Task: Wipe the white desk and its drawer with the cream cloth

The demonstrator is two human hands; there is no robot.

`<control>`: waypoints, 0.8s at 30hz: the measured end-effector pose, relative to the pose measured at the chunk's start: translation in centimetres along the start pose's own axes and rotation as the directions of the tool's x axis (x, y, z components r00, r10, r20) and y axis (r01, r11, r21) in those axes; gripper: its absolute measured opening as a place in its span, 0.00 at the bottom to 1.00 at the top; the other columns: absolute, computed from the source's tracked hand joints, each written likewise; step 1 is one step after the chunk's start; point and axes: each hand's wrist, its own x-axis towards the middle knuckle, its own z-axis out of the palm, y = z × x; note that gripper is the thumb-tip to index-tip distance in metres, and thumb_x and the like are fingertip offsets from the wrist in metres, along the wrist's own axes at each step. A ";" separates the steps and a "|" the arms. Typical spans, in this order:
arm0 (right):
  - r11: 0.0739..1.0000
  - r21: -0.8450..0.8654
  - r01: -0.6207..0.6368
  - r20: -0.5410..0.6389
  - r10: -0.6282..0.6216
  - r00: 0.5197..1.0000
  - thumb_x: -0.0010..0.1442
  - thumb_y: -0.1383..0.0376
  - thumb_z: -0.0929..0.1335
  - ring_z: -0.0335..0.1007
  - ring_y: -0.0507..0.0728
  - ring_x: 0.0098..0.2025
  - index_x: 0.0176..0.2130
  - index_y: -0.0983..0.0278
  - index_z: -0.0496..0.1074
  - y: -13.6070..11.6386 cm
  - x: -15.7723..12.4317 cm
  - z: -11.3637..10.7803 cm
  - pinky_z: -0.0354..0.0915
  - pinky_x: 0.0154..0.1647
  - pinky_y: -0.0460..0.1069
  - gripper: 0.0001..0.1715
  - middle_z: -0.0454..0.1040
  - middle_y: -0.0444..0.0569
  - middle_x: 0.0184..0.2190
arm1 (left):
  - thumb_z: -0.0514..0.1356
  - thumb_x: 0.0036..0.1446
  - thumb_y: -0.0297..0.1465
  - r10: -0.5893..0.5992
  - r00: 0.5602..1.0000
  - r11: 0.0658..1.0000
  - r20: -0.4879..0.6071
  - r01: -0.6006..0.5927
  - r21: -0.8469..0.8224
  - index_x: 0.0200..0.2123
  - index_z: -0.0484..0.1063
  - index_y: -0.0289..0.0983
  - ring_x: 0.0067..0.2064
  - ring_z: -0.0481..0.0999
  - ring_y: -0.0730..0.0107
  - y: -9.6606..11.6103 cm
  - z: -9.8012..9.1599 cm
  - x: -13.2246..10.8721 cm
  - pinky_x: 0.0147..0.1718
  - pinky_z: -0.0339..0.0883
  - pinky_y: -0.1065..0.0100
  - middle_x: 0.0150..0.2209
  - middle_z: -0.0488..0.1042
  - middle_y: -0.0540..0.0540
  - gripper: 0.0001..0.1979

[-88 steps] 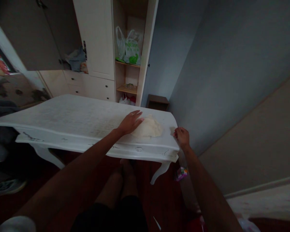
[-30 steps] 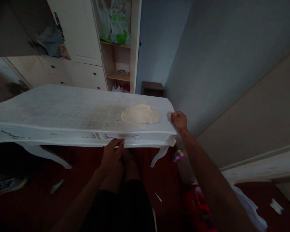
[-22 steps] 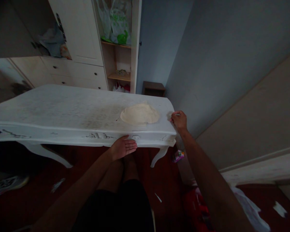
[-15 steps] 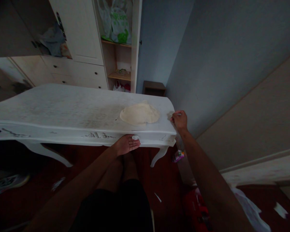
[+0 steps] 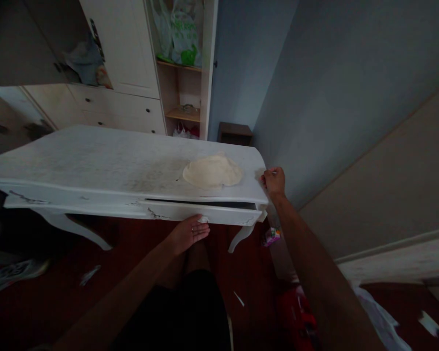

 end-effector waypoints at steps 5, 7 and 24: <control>1.000 0.012 -0.012 0.002 0.012 1.000 0.50 0.70 0.64 0.60 0.48 0.15 0.33 0.58 0.58 -0.3 -0.3 0.0 0.52 0.13 0.40 0.11 0.69 0.35 0.15 | 0.61 0.61 0.30 0.073 0.996 0.997 0.049 -0.074 0.008 0.33 0.74 0.30 0.31 0.81 0.62 -3.5 -1.5 -3.4 0.41 0.76 0.61 0.29 0.79 0.37 0.08; 1.000 0.014 -0.013 0.009 0.013 1.000 0.50 0.70 0.64 0.59 0.47 0.15 0.33 0.58 0.58 -0.3 -0.4 0.0 0.52 0.13 0.40 0.11 0.69 0.35 0.15 | 0.62 0.60 0.30 0.067 0.997 0.998 0.036 -0.068 0.006 0.32 0.75 0.30 0.30 0.80 0.64 -4.8 -1.7 -4.9 0.38 0.76 0.63 0.28 0.79 0.39 0.08; 1.000 -0.011 -0.009 0.013 0.009 1.000 0.50 0.66 0.66 0.60 0.48 0.16 0.33 0.58 0.57 -0.3 -0.4 -0.2 0.53 0.14 0.40 0.12 0.69 0.36 0.17 | 0.71 0.34 0.57 0.132 0.989 0.983 -0.063 -0.123 0.137 0.26 0.77 0.34 0.28 0.78 0.63 -13.2 -6.3 -10.2 0.31 0.73 0.64 0.24 0.78 0.43 0.30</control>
